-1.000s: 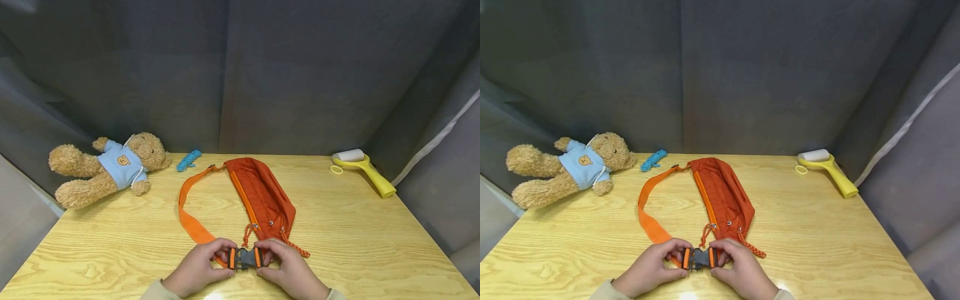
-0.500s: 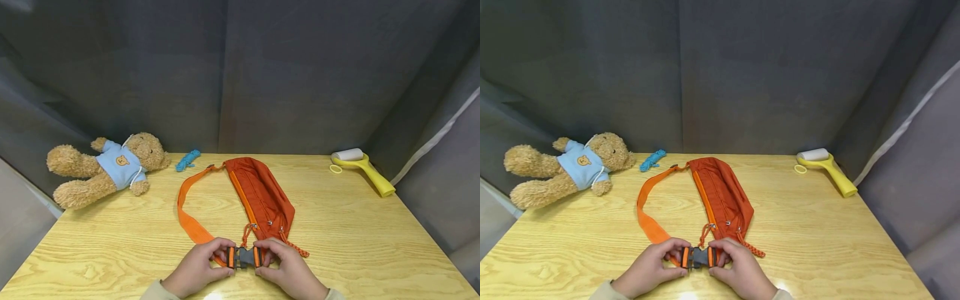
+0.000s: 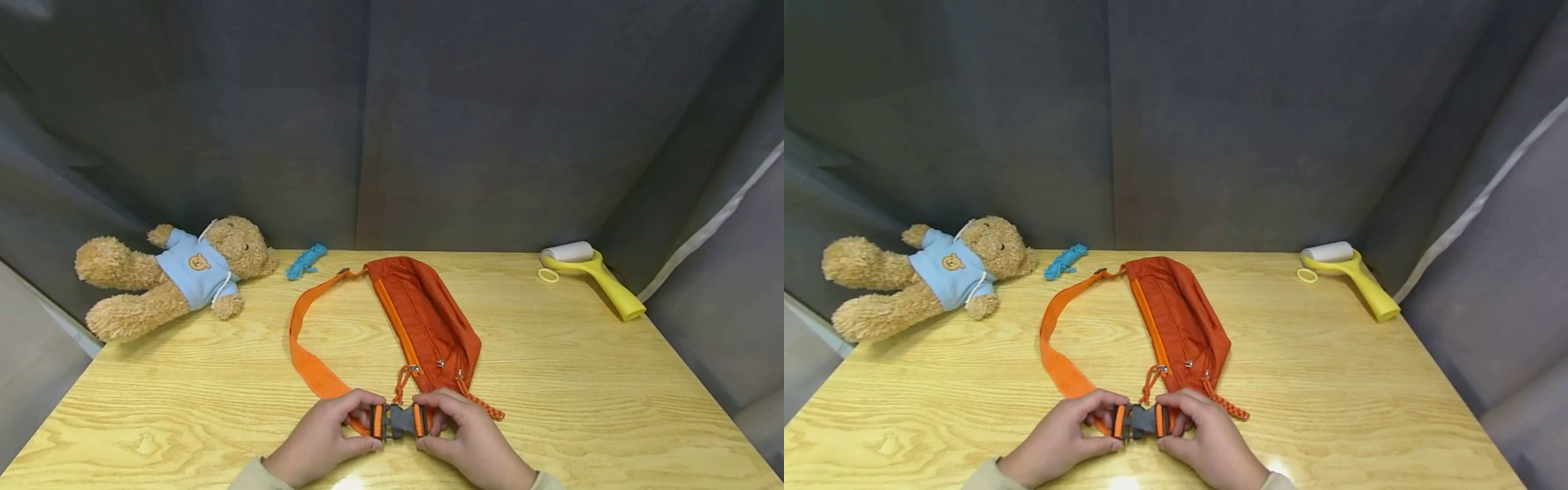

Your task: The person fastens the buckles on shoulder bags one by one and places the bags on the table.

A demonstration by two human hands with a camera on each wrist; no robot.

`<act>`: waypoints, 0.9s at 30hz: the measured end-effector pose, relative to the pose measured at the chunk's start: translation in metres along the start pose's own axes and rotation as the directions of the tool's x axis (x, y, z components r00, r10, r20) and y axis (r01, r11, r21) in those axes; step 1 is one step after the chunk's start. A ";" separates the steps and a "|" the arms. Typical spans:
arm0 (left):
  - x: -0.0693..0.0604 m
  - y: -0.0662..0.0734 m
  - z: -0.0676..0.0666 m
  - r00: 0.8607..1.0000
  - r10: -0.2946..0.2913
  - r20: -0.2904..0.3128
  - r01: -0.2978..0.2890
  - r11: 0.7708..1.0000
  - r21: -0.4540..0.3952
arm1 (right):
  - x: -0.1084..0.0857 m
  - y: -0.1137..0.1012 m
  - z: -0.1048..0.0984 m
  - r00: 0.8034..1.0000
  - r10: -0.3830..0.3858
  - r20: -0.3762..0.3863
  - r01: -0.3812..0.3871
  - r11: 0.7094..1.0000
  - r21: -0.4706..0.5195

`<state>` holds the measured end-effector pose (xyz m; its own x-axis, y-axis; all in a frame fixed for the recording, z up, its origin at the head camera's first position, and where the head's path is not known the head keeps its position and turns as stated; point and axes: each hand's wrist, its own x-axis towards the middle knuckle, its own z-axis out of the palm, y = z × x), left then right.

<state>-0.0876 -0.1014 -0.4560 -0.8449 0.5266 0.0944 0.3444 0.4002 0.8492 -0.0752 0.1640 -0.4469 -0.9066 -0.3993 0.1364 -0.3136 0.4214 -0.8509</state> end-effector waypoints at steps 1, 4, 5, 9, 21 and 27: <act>0.000 0.000 0.000 1.000 0.000 0.000 0.000 1.000 0.001 | 0.000 0.000 0.000 1.000 -0.001 0.000 0.001 1.000 -0.001; 0.000 0.000 0.000 1.000 0.000 0.002 0.000 1.000 0.003 | 0.000 0.000 0.000 1.000 -0.008 0.000 0.008 1.000 0.002; 0.000 0.000 0.000 1.000 -0.001 0.003 0.001 1.000 0.003 | 0.000 0.000 0.000 1.000 -0.009 0.001 0.009 1.000 0.003; 0.001 0.000 0.000 1.000 -0.010 0.012 0.010 1.000 0.009 | -0.001 0.000 0.000 1.000 -0.012 0.004 0.012 1.000 0.004; 0.000 0.000 -0.001 1.000 -0.014 0.022 0.014 1.000 0.015 | -0.001 0.001 0.001 0.999 -0.032 0.001 0.032 0.999 -0.001; 0.000 0.000 0.000 1.000 -0.009 0.018 0.008 1.000 0.007 | -0.001 0.001 0.002 1.000 -0.010 0.004 0.010 1.000 0.008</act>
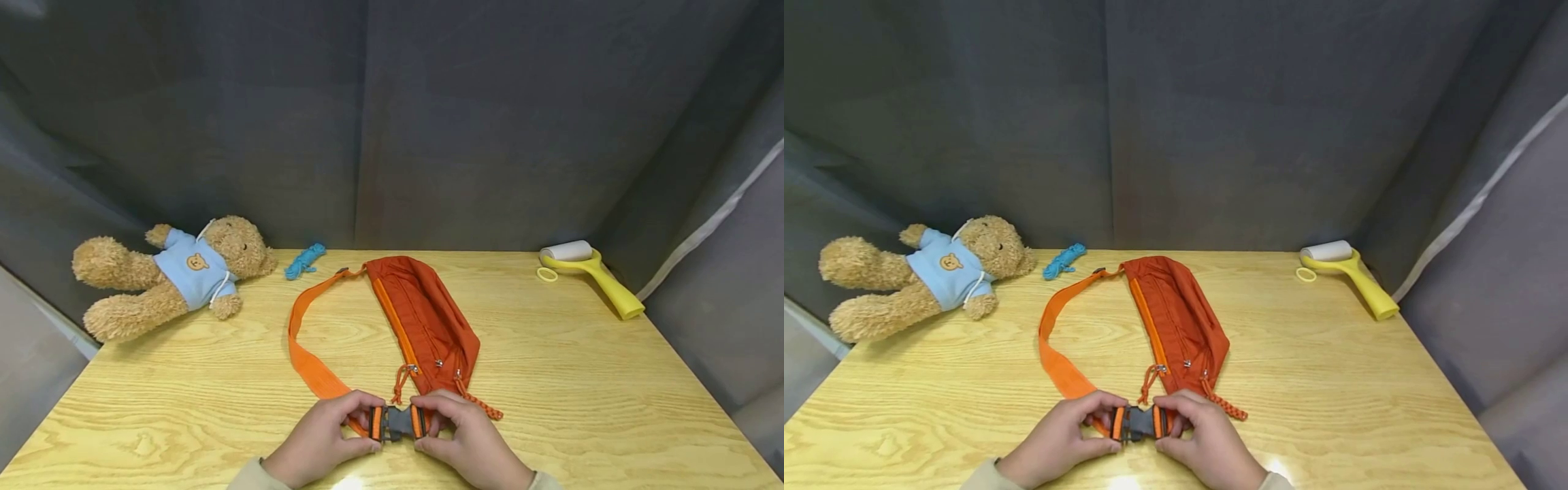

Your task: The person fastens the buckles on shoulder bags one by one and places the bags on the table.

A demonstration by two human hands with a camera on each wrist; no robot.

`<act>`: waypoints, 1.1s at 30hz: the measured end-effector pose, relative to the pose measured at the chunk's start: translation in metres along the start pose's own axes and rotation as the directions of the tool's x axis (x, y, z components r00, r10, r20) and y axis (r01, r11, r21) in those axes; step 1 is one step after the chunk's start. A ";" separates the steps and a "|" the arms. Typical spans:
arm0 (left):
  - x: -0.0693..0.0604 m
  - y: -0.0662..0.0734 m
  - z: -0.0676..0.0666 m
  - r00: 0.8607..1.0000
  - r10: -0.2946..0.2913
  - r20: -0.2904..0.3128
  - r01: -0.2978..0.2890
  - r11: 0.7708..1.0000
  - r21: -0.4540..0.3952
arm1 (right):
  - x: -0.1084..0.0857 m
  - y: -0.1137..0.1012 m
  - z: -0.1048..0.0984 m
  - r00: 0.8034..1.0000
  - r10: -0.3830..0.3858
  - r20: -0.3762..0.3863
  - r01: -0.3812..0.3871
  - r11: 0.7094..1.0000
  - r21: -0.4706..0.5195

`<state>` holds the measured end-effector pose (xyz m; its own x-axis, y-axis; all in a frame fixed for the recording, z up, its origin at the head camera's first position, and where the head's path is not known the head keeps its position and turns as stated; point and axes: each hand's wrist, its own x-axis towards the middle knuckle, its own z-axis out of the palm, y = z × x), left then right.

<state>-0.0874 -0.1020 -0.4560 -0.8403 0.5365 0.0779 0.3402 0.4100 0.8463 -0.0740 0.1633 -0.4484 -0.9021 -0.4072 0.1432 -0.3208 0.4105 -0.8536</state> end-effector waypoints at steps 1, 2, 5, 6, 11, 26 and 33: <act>0.000 0.000 0.000 1.000 0.001 -0.001 -0.001 1.000 -0.003 | 0.000 0.000 0.000 1.000 0.004 0.000 -0.004 1.000 -0.001; 0.000 0.000 0.000 1.000 0.001 -0.002 -0.001 1.000 -0.008 | 0.000 0.000 0.000 1.000 0.008 0.001 -0.008 1.000 -0.002; 0.000 0.000 0.001 1.000 0.005 -0.006 -0.005 1.000 -0.017 | 0.000 -0.001 0.000 1.000 0.010 -0.001 -0.010 1.000 -0.007; 0.000 0.000 0.001 1.000 0.006 -0.008 -0.007 1.000 -0.020 | 0.000 -0.001 0.000 1.000 0.010 -0.003 -0.010 1.000 -0.010; -0.001 0.001 0.002 1.000 0.013 -0.018 -0.014 1.000 -0.028 | 0.000 -0.003 0.001 1.000 0.021 -0.007 -0.022 1.000 -0.011; 0.000 0.001 0.004 0.999 0.018 -0.033 -0.018 1.000 -0.004 | 0.000 0.000 0.003 1.000 -0.016 -0.023 0.016 1.000 -0.006; 0.000 0.001 0.004 1.000 0.009 -0.030 -0.010 1.000 -0.004 | 0.000 0.000 0.003 1.000 -0.020 -0.022 0.020 1.000 -0.007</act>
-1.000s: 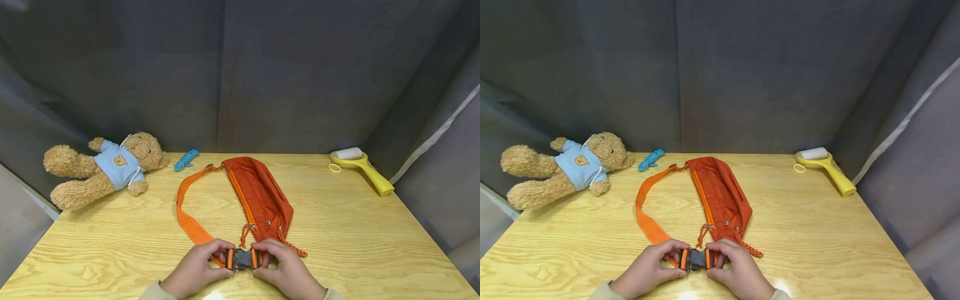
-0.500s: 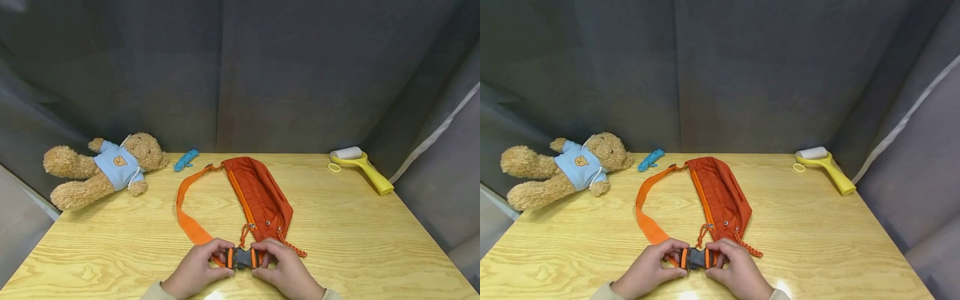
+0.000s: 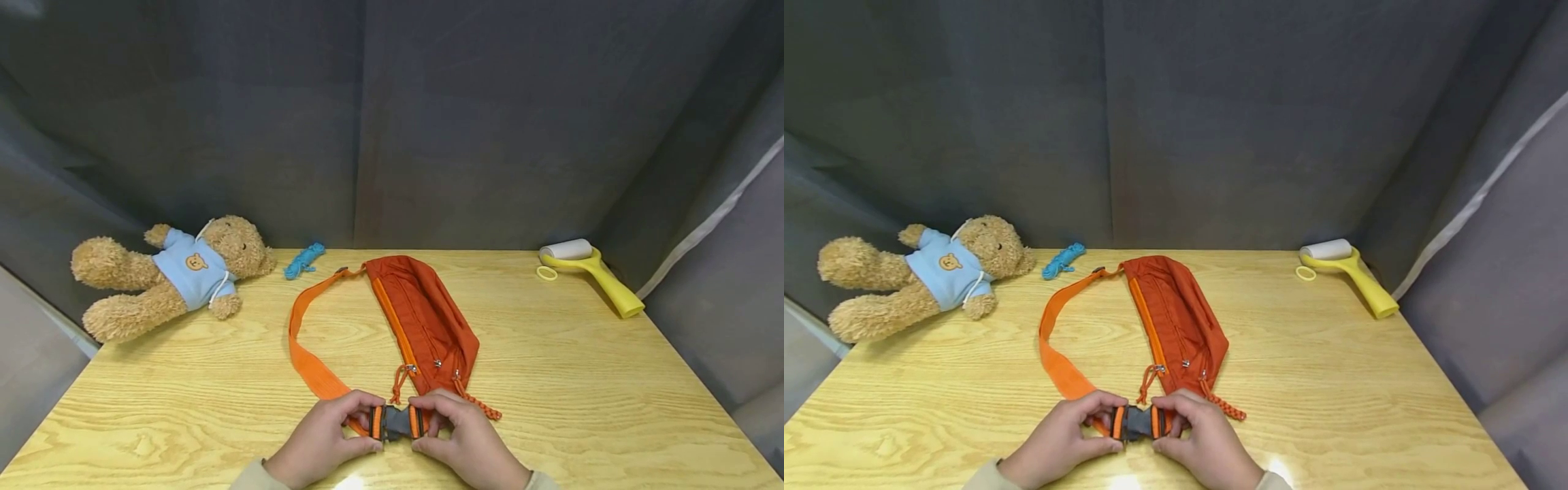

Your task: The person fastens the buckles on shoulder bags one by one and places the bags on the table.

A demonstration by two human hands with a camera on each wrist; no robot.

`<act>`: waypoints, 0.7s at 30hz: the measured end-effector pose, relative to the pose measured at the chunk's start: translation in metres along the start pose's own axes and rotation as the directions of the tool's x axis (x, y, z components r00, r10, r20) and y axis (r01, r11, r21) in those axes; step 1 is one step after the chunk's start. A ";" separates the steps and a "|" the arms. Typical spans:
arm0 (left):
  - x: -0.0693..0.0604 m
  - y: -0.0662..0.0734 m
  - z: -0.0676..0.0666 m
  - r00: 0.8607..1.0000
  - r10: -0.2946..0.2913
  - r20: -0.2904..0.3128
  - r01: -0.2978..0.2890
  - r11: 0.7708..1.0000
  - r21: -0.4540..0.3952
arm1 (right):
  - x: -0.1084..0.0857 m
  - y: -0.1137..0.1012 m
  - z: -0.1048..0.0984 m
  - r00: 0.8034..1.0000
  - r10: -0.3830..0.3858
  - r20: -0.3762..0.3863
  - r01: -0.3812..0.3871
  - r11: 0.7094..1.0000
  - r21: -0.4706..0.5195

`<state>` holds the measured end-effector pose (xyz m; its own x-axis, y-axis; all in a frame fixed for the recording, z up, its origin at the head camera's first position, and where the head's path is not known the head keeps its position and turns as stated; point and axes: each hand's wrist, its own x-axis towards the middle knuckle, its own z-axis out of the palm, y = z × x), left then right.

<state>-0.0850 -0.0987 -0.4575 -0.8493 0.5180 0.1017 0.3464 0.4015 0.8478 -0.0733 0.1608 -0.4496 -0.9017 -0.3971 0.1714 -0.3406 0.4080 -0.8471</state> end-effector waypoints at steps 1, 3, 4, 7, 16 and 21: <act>0.000 0.000 0.000 1.000 -0.001 0.001 0.001 1.000 -0.004 | 0.000 0.000 0.000 1.000 0.002 0.000 -0.002 1.000 -0.001; 0.000 0.001 0.000 1.000 -0.005 0.002 0.005 1.000 -0.013 | 0.000 0.000 0.000 1.000 0.008 0.002 -0.008 1.000 0.000; 0.000 0.001 0.000 1.000 -0.007 0.002 0.007 1.000 -0.017 | 0.000 0.000 -0.001 1.000 0.011 0.003 -0.011 1.000 -0.001; 0.000 0.001 0.000 1.000 -0.014 0.002 0.014 1.000 -0.028 | -0.001 -0.001 -0.001 1.000 0.022 0.005 -0.022 1.000 -0.004; 0.000 0.001 0.001 1.000 -0.017 0.004 0.017 0.999 -0.051 | 0.000 -0.002 -0.001 0.999 0.025 0.020 -0.025 1.000 -0.010; 0.000 0.001 0.001 1.000 -0.009 0.000 0.009 0.999 -0.039 | 0.000 -0.002 -0.001 1.000 0.013 0.019 -0.013 1.000 -0.013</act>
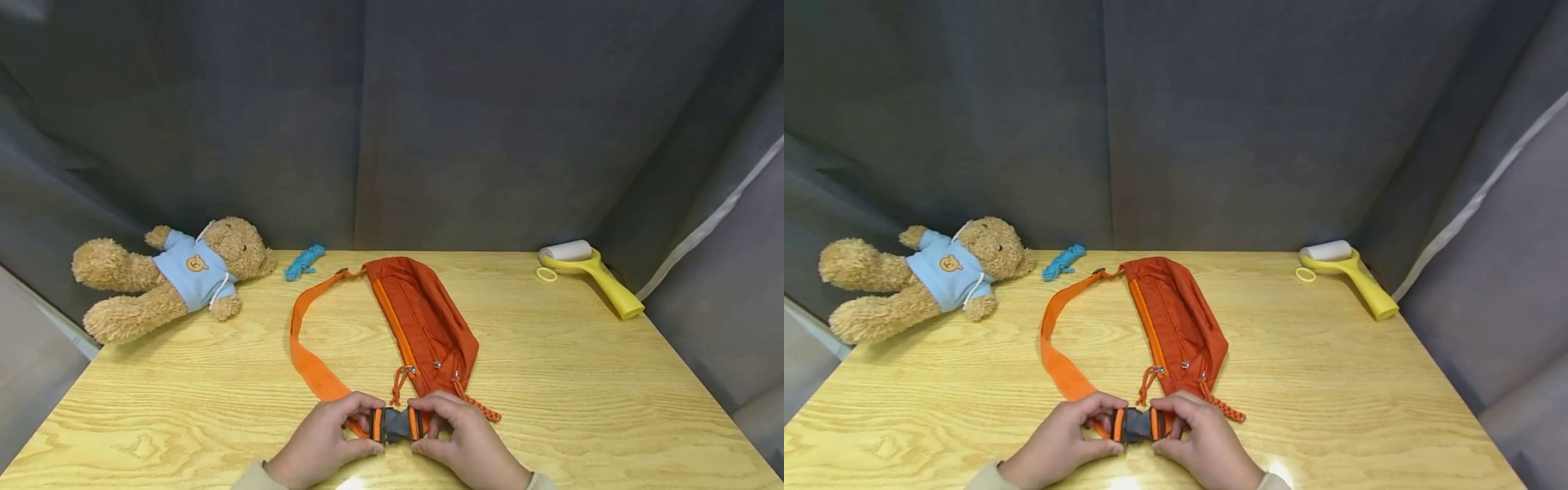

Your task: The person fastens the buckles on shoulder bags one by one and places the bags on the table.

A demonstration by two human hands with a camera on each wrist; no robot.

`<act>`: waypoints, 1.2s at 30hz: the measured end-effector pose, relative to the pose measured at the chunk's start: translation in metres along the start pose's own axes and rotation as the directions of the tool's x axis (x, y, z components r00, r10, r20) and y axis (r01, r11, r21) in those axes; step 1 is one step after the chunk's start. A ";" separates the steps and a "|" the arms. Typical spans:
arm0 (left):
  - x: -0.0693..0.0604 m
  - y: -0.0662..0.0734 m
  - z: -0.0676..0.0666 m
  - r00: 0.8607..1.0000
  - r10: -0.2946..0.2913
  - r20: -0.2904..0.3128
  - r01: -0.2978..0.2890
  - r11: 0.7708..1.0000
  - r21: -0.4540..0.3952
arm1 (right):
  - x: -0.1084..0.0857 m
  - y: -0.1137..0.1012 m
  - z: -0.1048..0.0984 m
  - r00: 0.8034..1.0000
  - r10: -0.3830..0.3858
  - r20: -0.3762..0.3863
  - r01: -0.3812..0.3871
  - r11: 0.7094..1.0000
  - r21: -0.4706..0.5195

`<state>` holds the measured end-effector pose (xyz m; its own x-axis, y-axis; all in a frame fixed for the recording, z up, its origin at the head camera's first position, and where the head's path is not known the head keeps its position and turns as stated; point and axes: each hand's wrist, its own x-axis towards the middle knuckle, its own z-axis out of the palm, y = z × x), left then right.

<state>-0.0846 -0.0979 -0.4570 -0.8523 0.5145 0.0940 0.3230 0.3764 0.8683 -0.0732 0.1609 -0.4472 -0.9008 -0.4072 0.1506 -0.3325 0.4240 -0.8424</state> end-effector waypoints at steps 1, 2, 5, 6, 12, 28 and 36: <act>0.000 0.000 0.000 1.000 0.001 -0.002 -0.001 1.000 0.004 | 0.000 0.000 0.000 1.000 -0.001 -0.002 0.001 1.000 0.000; 0.000 0.000 0.000 1.000 0.000 -0.004 0.000 1.000 0.009 | 0.000 0.000 0.000 1.000 -0.002 -0.003 0.002 1.000 0.000; 0.000 0.001 0.000 1.000 -0.003 -0.008 0.003 1.000 0.014 | 0.000 0.001 0.000 1.000 -0.009 -0.007 0.009 1.000 -0.002; 0.000 0.001 0.000 1.000 -0.005 -0.009 0.005 1.000 0.014 | 0.000 0.001 0.000 1.000 -0.010 -0.008 0.010 1.000 -0.002; 0.000 0.001 0.001 1.000 -0.014 -0.014 0.014 1.000 0.015 | 0.000 -0.001 0.000 1.000 -0.008 -0.004 0.008 1.000 -0.006; 0.001 0.002 0.002 1.000 -0.005 -0.010 0.005 1.000 0.018 | 0.000 0.000 0.000 1.000 -0.021 -0.006 0.021 1.000 -0.007; 0.001 0.002 0.003 1.000 -0.005 -0.017 0.006 1.000 0.012 | 0.000 -0.002 0.001 1.000 -0.007 -0.008 0.007 1.000 -0.006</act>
<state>-0.0833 -0.0948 -0.4561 -0.8609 0.4992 0.0977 0.3231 0.3884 0.8630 -0.0724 0.1598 -0.4462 -0.9006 -0.4039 0.1608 -0.3407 0.4260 -0.8381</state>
